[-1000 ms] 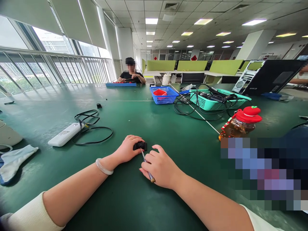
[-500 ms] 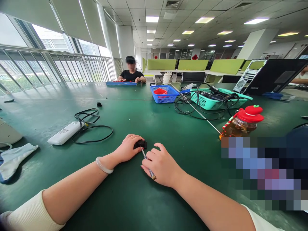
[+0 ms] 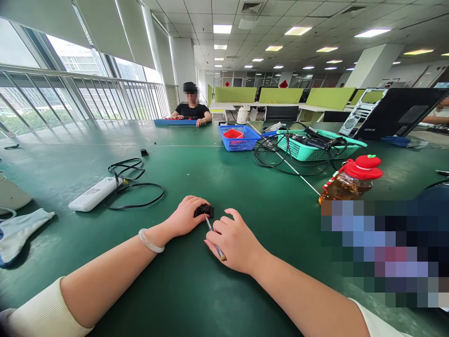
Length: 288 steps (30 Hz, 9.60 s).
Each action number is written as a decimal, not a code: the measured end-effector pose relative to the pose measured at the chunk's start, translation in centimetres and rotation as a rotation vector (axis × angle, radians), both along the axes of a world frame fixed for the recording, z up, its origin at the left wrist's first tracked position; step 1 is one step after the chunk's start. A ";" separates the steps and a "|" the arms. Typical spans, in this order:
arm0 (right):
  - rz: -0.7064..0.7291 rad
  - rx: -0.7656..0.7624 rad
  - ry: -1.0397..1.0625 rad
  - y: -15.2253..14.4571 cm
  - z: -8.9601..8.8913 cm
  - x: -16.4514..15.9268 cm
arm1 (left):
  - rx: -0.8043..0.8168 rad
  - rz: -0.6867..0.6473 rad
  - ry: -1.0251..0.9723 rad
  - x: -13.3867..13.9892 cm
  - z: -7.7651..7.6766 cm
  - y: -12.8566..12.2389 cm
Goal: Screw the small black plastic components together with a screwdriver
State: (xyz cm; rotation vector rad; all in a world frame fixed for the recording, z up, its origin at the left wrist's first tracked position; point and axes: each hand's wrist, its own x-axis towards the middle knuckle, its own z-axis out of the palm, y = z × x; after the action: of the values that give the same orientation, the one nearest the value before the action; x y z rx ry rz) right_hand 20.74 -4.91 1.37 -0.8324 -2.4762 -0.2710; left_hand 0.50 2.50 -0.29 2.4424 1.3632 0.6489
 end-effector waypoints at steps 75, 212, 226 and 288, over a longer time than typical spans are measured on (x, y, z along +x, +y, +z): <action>-0.022 -0.007 -0.068 0.1 -0.2 0.0 | -0.100 0.064 -0.016 0.1 0.9 -0.6; -0.238 -0.426 0.751 2.8 -0.5 2.0 | 0.018 -0.156 0.079 0.2 0.4 -1.3; -0.281 -0.362 0.984 2.6 -0.3 2.5 | 0.013 -0.182 0.154 0.7 0.8 -1.7; -0.201 -0.301 0.733 3.2 -1.1 2.4 | -0.012 0.493 0.157 -23.7 3.5 -10.1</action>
State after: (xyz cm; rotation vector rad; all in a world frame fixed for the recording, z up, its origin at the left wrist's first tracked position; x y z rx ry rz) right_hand 23.14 -1.70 0.29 -1.0702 -1.7630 0.3049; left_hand -23.15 -7.58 3.20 2.1903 2.0536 0.5535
